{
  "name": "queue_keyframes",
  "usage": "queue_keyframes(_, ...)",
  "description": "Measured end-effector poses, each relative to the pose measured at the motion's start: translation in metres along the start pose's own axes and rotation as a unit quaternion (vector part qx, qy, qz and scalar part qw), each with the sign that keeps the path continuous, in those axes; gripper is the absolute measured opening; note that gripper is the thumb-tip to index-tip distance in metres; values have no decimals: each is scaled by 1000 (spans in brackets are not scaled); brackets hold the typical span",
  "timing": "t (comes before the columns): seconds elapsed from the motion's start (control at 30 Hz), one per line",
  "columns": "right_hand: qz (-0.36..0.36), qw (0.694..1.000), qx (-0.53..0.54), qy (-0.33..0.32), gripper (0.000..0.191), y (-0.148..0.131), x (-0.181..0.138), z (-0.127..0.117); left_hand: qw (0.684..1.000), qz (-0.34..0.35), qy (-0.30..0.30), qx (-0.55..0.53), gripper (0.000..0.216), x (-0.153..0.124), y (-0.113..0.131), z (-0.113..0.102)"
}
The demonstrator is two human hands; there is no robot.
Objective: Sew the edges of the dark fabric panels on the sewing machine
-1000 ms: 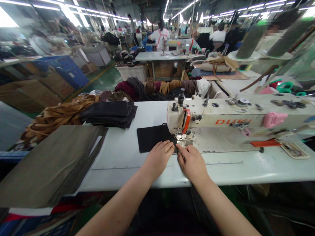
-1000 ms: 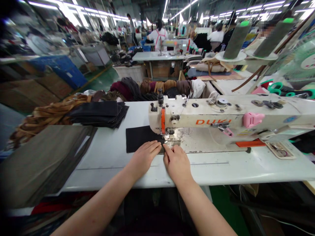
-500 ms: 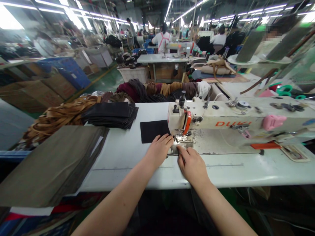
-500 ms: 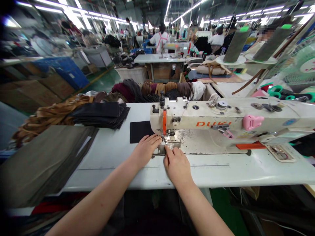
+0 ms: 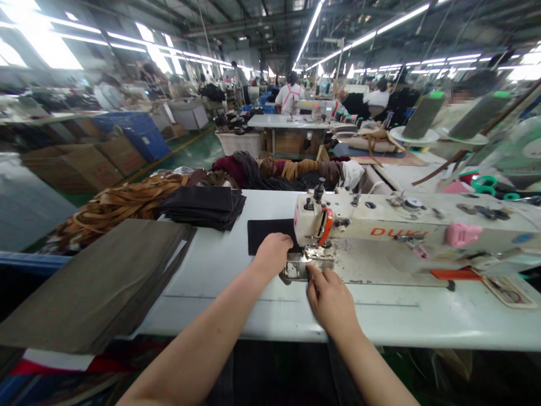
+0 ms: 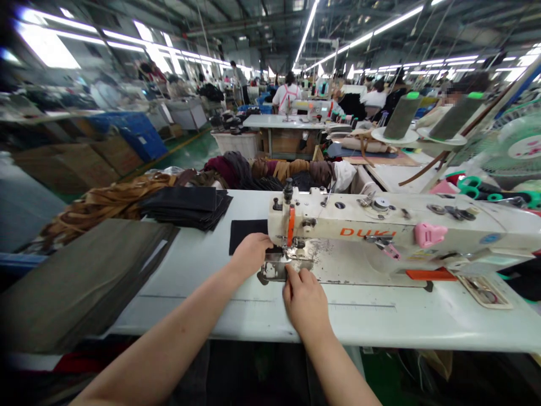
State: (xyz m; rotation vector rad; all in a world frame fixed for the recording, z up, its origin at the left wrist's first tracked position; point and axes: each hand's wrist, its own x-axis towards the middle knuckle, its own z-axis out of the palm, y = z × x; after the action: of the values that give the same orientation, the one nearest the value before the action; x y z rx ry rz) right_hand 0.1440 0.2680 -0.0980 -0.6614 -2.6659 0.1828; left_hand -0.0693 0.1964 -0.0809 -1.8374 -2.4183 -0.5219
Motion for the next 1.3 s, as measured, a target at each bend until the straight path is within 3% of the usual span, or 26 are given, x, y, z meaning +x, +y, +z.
queue_keyframes(0.2,-30,998,5,46,39,9,-3,16,991,-98,62,67,42,36,-39,-2)
queue_keyframes(0.3,-55,995,8,89,40,18,-4,28,991,-102,41,78,36,50,-51,-6)
queue_keyframes(0.43,-75,992,7,98,40,28,-3,43,992,-105,-1,73,26,60,-59,-16)
queue_keyframes(0.57,-73,989,13,125,41,36,-2,57,989,-135,-39,42,15,55,-68,-26)
queue_keyframes(0.73,-96,986,18,133,43,43,0,71,979,-194,-54,-31,5,23,-82,-38)
queue_keyframes(0.87,-77,988,19,133,41,40,0,65,966,-242,8,-84,9,-7,-82,-47)
queue_keyframes(1.03,-86,994,4,74,42,34,-1,40,940,-293,116,-129,9,-30,-77,-55)
queue_keyframes(1.2,-66,995,7,72,40,31,-4,37,880,-359,267,-157,6,-39,-105,-85)
queue_keyframes(1.3,-64,995,12,77,39,32,-5,44,828,-392,340,-214,11,-39,-131,-106)
